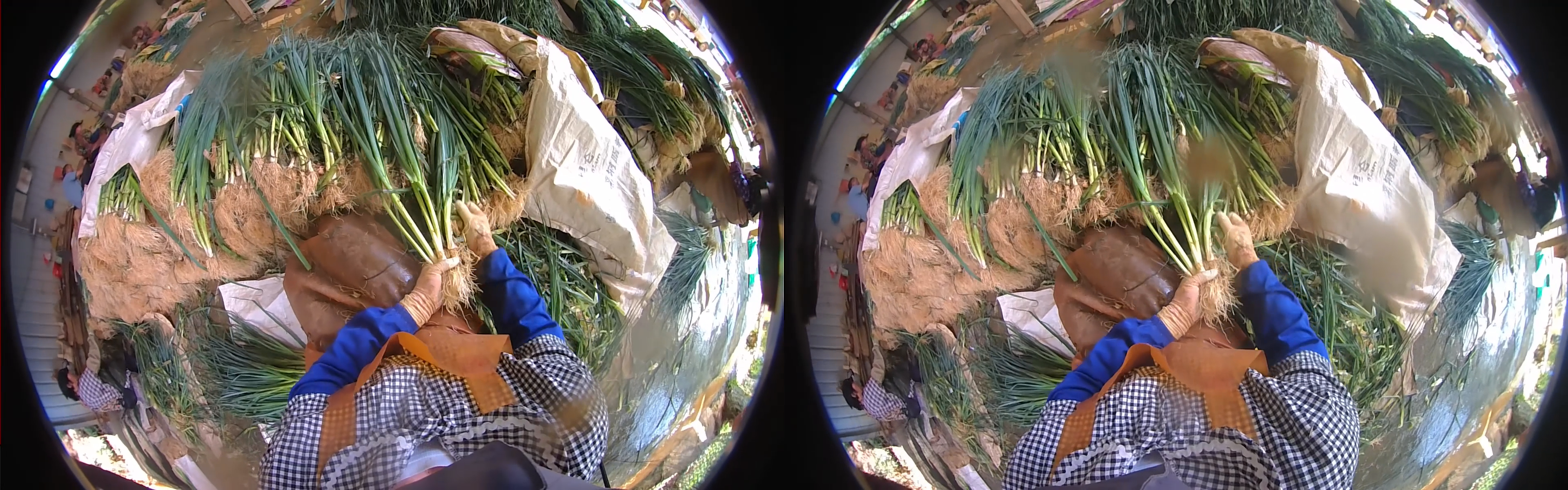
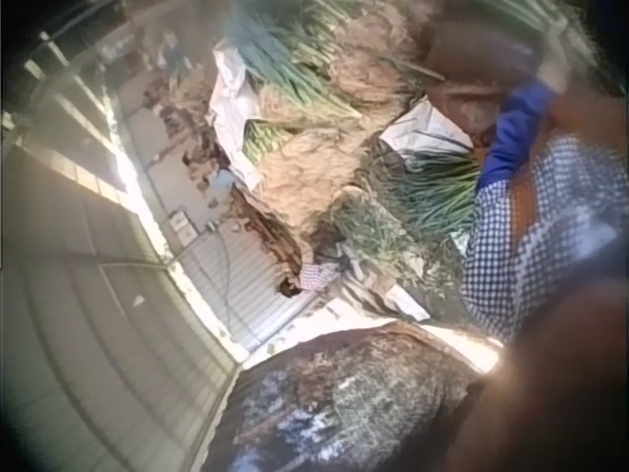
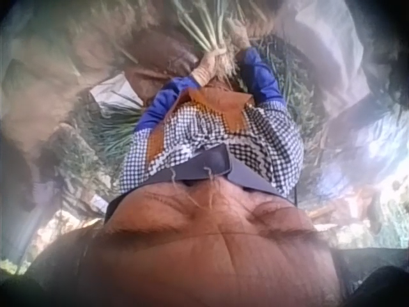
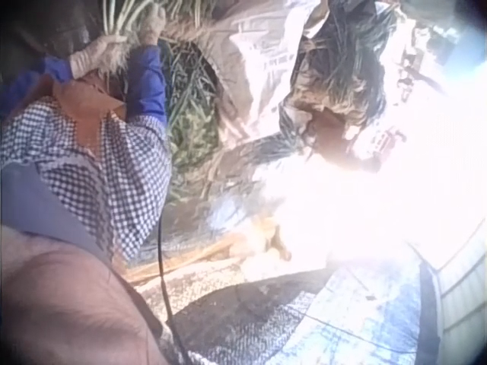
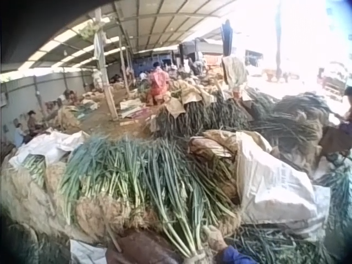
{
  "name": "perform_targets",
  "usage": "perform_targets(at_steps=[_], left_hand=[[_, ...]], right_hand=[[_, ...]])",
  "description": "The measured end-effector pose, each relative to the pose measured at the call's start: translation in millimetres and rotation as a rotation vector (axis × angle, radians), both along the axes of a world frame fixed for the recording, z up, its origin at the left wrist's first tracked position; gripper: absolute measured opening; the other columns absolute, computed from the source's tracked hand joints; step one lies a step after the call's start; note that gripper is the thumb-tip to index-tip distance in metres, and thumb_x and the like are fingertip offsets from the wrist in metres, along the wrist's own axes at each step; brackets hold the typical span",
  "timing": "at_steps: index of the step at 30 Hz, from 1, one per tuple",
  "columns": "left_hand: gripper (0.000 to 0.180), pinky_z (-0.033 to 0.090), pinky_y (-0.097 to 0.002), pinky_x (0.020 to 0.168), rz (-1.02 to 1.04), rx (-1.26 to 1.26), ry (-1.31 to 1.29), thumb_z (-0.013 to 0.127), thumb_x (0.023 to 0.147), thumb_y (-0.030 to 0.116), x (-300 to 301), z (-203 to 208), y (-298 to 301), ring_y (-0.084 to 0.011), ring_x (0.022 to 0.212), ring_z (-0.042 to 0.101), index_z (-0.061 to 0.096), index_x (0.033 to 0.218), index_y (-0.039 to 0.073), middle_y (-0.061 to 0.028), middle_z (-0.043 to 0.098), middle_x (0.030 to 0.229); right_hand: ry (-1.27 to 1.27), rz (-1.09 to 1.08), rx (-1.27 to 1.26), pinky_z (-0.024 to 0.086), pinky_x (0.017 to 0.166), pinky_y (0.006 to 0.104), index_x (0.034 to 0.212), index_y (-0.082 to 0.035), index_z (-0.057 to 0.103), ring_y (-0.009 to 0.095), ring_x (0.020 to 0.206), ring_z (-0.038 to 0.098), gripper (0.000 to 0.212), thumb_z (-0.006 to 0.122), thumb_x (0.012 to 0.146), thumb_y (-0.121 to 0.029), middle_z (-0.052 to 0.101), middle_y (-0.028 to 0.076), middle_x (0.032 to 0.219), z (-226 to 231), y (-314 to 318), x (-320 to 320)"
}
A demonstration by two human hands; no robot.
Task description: The person picks up green onions from a pile, strips off outer layers by hand, and gathers them into bunches while sitting on the floor.
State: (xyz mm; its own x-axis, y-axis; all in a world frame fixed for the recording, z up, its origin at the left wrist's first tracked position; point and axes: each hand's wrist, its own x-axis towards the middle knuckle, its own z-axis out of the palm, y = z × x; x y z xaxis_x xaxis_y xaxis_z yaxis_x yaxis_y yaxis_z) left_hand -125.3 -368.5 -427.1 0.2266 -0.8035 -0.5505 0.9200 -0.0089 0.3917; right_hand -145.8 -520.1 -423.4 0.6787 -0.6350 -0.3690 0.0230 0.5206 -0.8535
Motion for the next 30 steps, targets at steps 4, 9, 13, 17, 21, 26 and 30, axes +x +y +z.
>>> perform_targets(at_steps=[4,9,13,17,21,26,30], left_hand=[[0.023,0.052,-0.031,0.074,0.172,-0.121,0.098,0.053,0.079,-0.001,3.4,0.1,5.4,-0.021,0.082,0.061,0.054,0.103,0.002,-0.0107,0.061,0.091],[0.019,0.05,-0.0255,0.074,0.22,-0.013,-0.138,0.054,0.077,-0.006,1.8,17.3,-1.9,-0.017,0.082,0.06,0.058,0.095,0.001,-0.0084,0.063,0.091],[0.019,0.048,-0.0235,0.07,0.137,0.081,-0.201,0.057,0.076,-0.005,2.7,26.1,-0.9,-0.0144,0.076,0.058,0.059,0.093,0.003,-0.005,0.061,0.086],[0.018,0.048,-0.0241,0.063,0.173,0.067,-0.169,0.061,0.074,-0.002,-1.2,14.0,-7.0,-0.0132,0.07,0.057,0.061,0.092,0.003,-0.0033,0.061,0.083],[0.016,0.046,-0.022,0.061,0.22,0.17,-0.357,0.062,0.074,-0.003,-2.0,-6.6,-3.5,-0.0103,0.067,0.056,0.063,0.09,0.001,-0.0013,0.061,0.08],[0.018,0.045,-0.0223,0.063,0.211,0.126,-0.563,0.062,0.073,-0.006,-12.3,-21.2,-12.2,-0.0098,0.072,0.056,0.062,0.091,-0.003,-0.0029,0.061,0.084],[0.02,0.046,-0.0226,0.065,0.349,0.023,-0.597,0.063,0.072,-0.006,-12.4,-7.4,-28.1,-0.0112,0.073,0.057,0.062,0.092,-0.004,-0.0034,0.062,0.085]], right_hand=[[0.486,0.503,-0.502,0.045,0.072,0.0319,0.106,0.001,0.056,0.017,0.081,0.057,0.036,0.053,0.087,-0.03,0.063,0.01,0.092,-4.4,22.1,-101.5],[1.337,0.864,-1.093,0.048,0.077,0.0367,0.1,-0.01,0.061,0.028,0.089,0.061,0.041,0.053,0.082,-0.045,0.064,0.015,0.093,-6.4,-39.5,-180.3],[0.524,0.233,-0.67,0.048,0.068,0.0295,0.105,-0.004,0.058,0.021,0.077,0.062,0.045,0.054,0.085,-0.044,0.064,0.01,0.087,28.8,-19.4,-67.6],[0.082,0.041,-0.143,0.046,0.061,0.0258,0.107,0.002,0.058,0.014,0.068,0.058,0.046,0.053,0.087,-0.039,0.061,0.002,0.084,-18.4,2.4,-35.2],[0.936,0.053,-1.393,0.046,0.055,0.0339,0.057,-0.014,0.057,0.027,0.056,0.058,0.034,0.06,0.079,-0.04,0.057,0.008,0.055,17.5,22.2,-57.6],[1.049,0.436,-1.202,0.047,0.074,0.0386,0.088,-0.009,0.063,0.03,0.082,0.062,0.05,0.054,0.075,-0.057,0.065,0.011,0.078,78.1,-0.9,-2.6],[0.968,0.52,-1.412,0.048,0.072,0.0396,0.079,-0.009,0.065,0.029,0.079,0.062,0.04,0.046,0.083,-0.044,0.065,0.012,0.078,49.3,-13.2,4.0]])
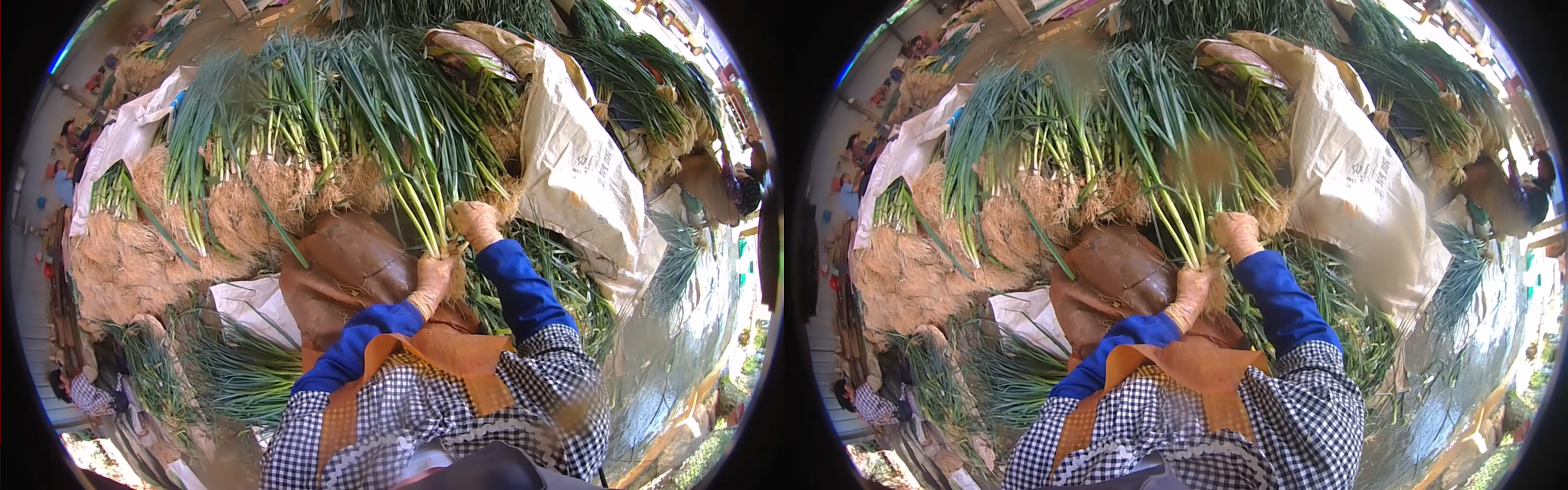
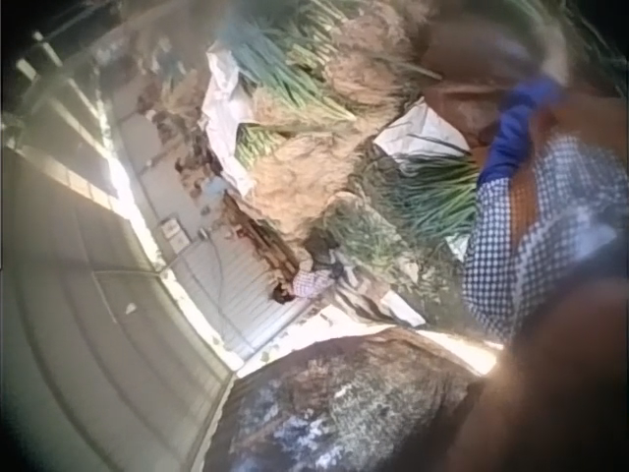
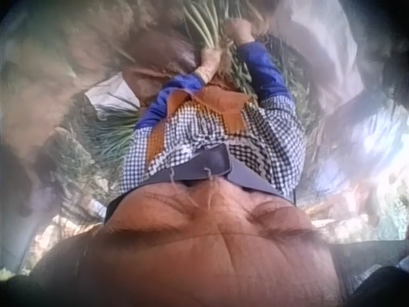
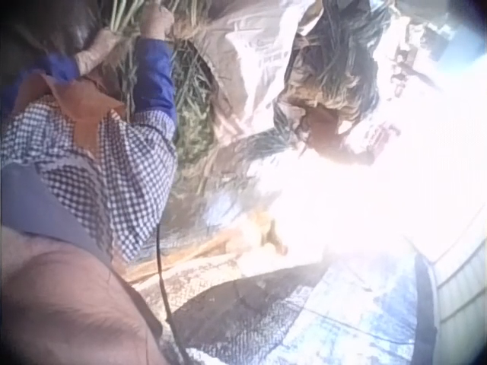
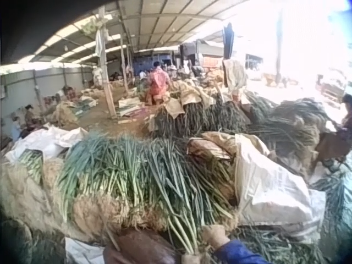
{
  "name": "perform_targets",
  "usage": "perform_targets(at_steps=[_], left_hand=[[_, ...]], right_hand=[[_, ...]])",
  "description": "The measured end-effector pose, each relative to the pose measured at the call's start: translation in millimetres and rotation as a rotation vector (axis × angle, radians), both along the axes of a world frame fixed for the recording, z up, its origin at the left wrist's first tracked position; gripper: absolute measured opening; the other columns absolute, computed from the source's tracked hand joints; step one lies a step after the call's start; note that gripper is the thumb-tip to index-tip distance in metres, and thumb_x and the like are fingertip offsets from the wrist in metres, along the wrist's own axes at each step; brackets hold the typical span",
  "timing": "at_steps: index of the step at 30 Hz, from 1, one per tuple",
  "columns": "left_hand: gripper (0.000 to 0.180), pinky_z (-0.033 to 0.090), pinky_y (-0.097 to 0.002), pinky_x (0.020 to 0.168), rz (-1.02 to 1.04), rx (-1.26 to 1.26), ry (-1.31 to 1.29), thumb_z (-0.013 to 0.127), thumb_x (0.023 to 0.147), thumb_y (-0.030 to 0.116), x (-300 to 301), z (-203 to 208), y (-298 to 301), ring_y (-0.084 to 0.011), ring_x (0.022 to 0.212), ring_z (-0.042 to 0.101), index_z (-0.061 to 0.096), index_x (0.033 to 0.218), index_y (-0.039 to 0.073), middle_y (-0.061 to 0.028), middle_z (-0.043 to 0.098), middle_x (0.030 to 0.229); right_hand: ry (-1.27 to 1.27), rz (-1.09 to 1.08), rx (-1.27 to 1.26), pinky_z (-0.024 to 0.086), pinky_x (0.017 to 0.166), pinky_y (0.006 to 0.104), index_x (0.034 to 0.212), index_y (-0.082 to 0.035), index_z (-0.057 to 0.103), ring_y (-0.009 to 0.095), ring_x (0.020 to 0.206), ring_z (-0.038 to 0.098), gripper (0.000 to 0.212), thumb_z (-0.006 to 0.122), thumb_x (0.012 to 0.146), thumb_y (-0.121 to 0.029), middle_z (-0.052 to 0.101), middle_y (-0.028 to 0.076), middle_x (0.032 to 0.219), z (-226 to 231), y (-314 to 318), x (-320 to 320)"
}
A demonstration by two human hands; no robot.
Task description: The person picks up green onions from a pile, strips off outer layers by hand, and gathers them into bunches while sitting on the floor.
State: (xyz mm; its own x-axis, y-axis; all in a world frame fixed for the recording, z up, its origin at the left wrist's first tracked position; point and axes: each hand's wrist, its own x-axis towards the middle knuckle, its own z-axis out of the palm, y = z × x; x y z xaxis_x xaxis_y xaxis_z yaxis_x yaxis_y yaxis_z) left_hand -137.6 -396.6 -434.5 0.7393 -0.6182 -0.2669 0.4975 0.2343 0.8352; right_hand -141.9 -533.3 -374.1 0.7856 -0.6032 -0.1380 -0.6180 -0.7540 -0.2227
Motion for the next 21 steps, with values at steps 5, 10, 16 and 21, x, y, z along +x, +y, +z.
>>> perform_targets(at_steps=[5,10,16,21], left_hand=[[0.02,0.047,-0.0243,0.061,-0.168,-0.118,0.357,0.062,0.073,-0.005,11.8,-6.9,20.8,-0.0127,0.071,0.058,0.061,0.093,-0.006,-0.0048,0.062,0.085],[0.019,0.049,-0.0223,0.061,-0.065,0.142,0.22,0.063,0.073,-0.005,14.7,-3.5,22.0,-0.0124,0.07,0.059,0.062,0.092,-0.002,-0.0055,0.063,0.084],[0.017,0.045,-0.0204,0.057,-0.122,0.151,0.215,0.065,0.074,-0.002,11.2,8.5,22.9,-0.0094,0.066,0.056,0.062,0.091,-0.001,-0.0019,0.06,0.079],[0.018,0.045,-0.0204,0.058,-0.064,0.094,0.11,0.063,0.074,-0.002,11.4,-2.4,17.9,-0.0094,0.065,0.054,0.06,0.092,-0.001,-0.0002,0.058,0.077]], right_hand=[[-0.26,-0.175,1.021,0.046,0.061,0.025,0.102,0.001,0.06,0.014,0.066,0.057,0.035,0.055,0.087,-0.03,0.064,0.008,0.078,29.3,40.9,-54.2],[0.05,-0.293,1.417,0.041,0.049,0.0224,0.071,-0.003,0.059,0.008,0.045,0.048,0.031,0.052,0.089,-0.027,0.056,0.003,0.057,8.2,22.7,-173.5],[-0.031,-0.192,0.342,0.047,0.076,0.0348,0.097,-0.011,0.064,0.028,0.084,0.062,0.034,0.055,0.082,-0.041,0.065,0.014,0.09,19.4,16.3,-92.4],[-0.584,-0.398,0.855,0.043,0.055,0.0271,0.093,-0.006,0.063,0.014,0.061,0.056,0.032,0.053,0.086,-0.035,0.06,0.005,0.066,-12.3,-12.6,-17.2]])
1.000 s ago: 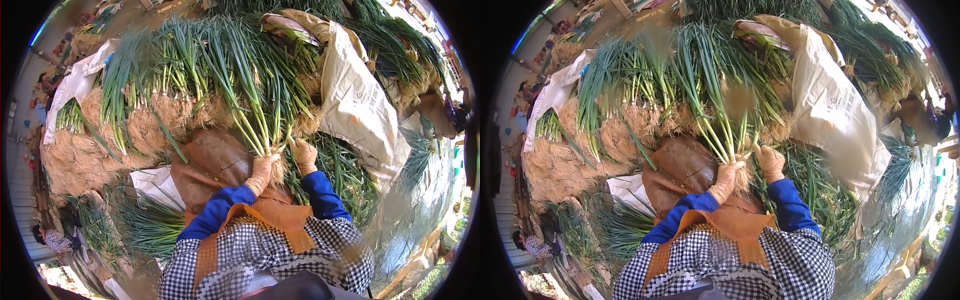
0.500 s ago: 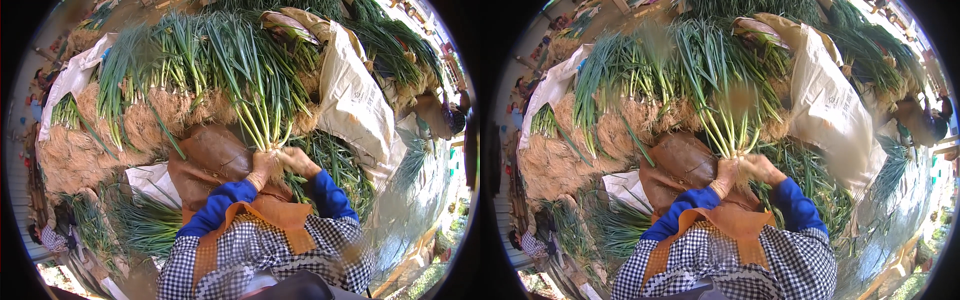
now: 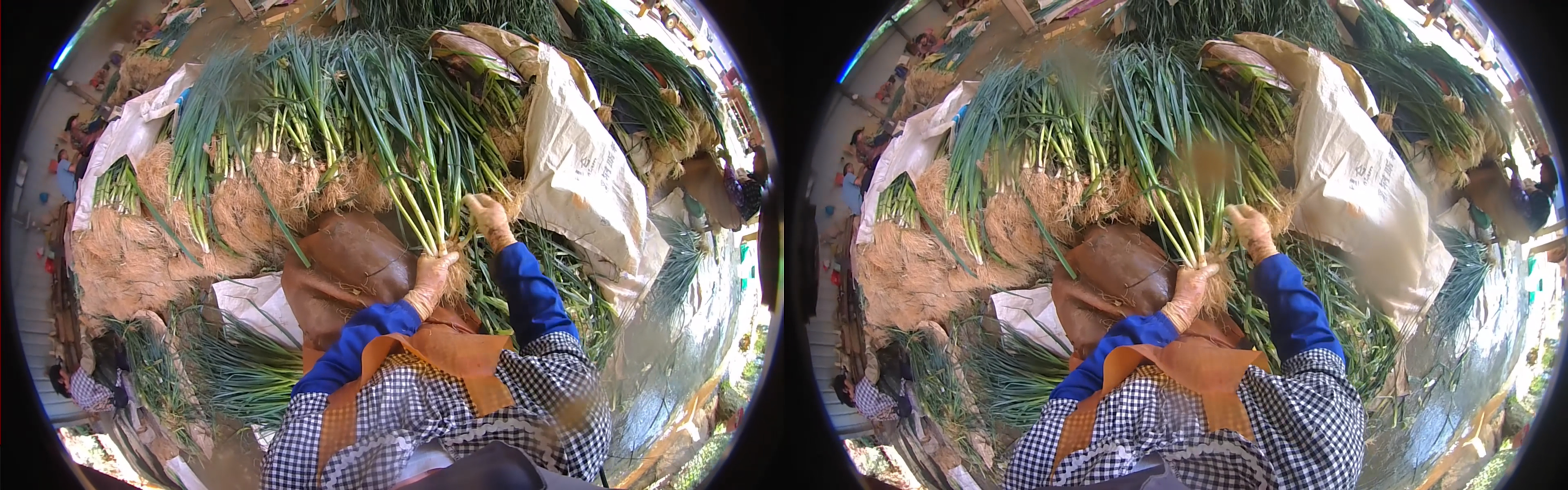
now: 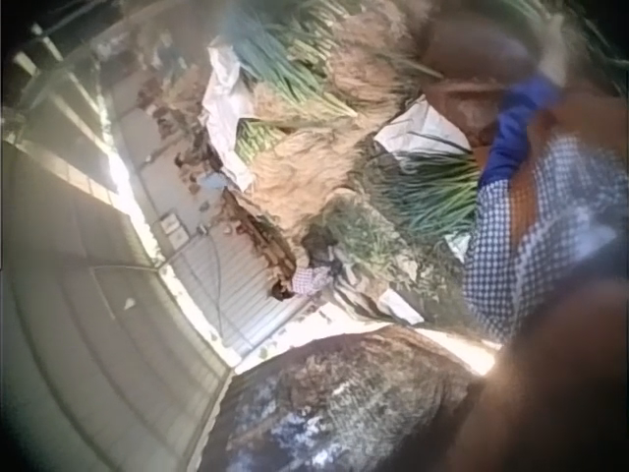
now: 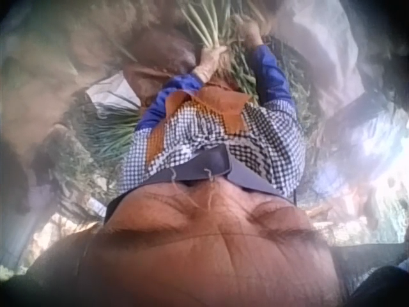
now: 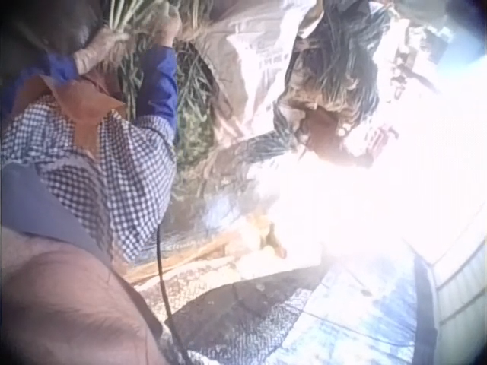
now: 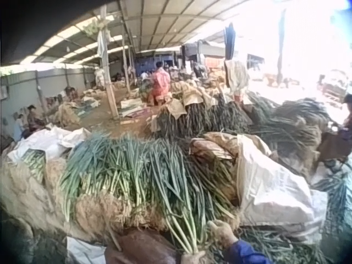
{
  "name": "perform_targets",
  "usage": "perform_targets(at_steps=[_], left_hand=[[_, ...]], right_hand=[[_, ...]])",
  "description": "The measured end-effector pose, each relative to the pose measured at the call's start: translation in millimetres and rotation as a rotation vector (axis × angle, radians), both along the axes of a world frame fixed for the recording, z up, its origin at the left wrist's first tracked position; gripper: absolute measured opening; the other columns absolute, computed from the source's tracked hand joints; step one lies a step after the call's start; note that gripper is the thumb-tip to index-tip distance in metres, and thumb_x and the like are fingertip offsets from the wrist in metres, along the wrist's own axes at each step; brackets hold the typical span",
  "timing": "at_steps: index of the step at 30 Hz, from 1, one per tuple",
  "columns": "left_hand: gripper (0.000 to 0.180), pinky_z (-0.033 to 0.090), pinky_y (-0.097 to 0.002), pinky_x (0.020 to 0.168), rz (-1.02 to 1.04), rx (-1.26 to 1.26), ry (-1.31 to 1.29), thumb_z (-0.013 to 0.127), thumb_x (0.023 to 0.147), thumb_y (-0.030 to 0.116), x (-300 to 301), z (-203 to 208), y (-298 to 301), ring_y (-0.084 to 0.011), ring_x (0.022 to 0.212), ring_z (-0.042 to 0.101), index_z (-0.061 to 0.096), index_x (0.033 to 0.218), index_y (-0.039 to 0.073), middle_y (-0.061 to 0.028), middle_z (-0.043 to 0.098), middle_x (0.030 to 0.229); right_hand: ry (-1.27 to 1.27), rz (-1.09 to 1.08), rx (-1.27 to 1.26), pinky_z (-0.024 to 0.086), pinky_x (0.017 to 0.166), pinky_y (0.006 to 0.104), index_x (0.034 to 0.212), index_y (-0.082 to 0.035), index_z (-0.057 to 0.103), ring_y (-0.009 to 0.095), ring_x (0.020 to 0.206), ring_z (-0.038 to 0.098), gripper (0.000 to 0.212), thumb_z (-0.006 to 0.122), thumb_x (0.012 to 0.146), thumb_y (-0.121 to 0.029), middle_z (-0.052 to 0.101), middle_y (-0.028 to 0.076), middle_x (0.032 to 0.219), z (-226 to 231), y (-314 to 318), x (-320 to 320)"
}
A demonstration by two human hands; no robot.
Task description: The person picks up green onions from a pile, strips off outer layers by hand, and gathers them into bunches while sitting on the floor.
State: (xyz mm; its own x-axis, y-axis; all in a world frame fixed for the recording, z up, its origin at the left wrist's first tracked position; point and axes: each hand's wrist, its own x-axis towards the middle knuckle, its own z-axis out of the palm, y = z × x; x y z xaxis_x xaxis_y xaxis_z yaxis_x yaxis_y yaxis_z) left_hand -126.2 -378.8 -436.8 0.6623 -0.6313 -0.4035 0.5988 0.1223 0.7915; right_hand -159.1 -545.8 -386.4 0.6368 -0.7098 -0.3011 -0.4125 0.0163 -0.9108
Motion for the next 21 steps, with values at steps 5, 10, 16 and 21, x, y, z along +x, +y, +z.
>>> perform_targets(at_steps=[5,10,16,21], left_hand=[[0.02,0.052,-0.0276,0.068,-0.078,-0.15,0.25,0.056,0.076,-0.005,12.3,14.4,8.7,-0.0172,0.076,0.061,0.058,0.094,0.001,-0.0096,0.062,0.09],[0.029,0.053,-0.0345,0.075,-0.174,-0.372,0.642,0.051,0.08,0.006,18.1,6.2,21.9,-0.0253,0.085,0.061,0.052,0.108,-0.002,-0.0164,0.059,0.102],[0.027,0.054,-0.039,0.071,-0.19,-0.431,0.709,0.051,0.081,0.006,14.1,37.8,17.5,-0.0266,0.079,0.063,0.052,0.106,-0.004,-0.0158,0.062,0.092],[0.025,0.055,-0.0368,0.068,-0.085,-0.344,0.599,0.05,0.081,0.005,12.6,41.2,14.9,-0.0241,0.076,0.063,0.054,0.104,-0.003,-0.0138,0.062,0.089]], right_hand=[[-0.29,-0.276,0.34,0.035,0.046,0.0204,0.092,-0.007,0.061,0.008,0.051,0.044,0.032,0.048,0.089,-0.036,0.055,-0.002,0.066,-55.8,-17.9,-19.5],[-0.716,0.016,1.043,0.05,0.067,0.0322,0.118,-0.003,0.046,0.018,0.082,0.059,0.051,0.049,0.088,-0.044,0.06,0.008,0.092,-50.1,38.1,20.4],[-0.502,0.089,0.727,0.049,0.068,0.0334,0.108,-0.002,0.052,0.02,0.077,0.059,0.038,0.048,0.089,-0.034,0.061,0.01,0.09,-34.1,57.4,-27.6],[-0.349,0.43,-0.217,0.048,0.069,0.0343,0.1,-0.001,0.057,0.021,0.073,0.058,0.029,0.048,0.09,-0.026,0.061,0.012,0.088,-43.2,69.6,-59.3]])
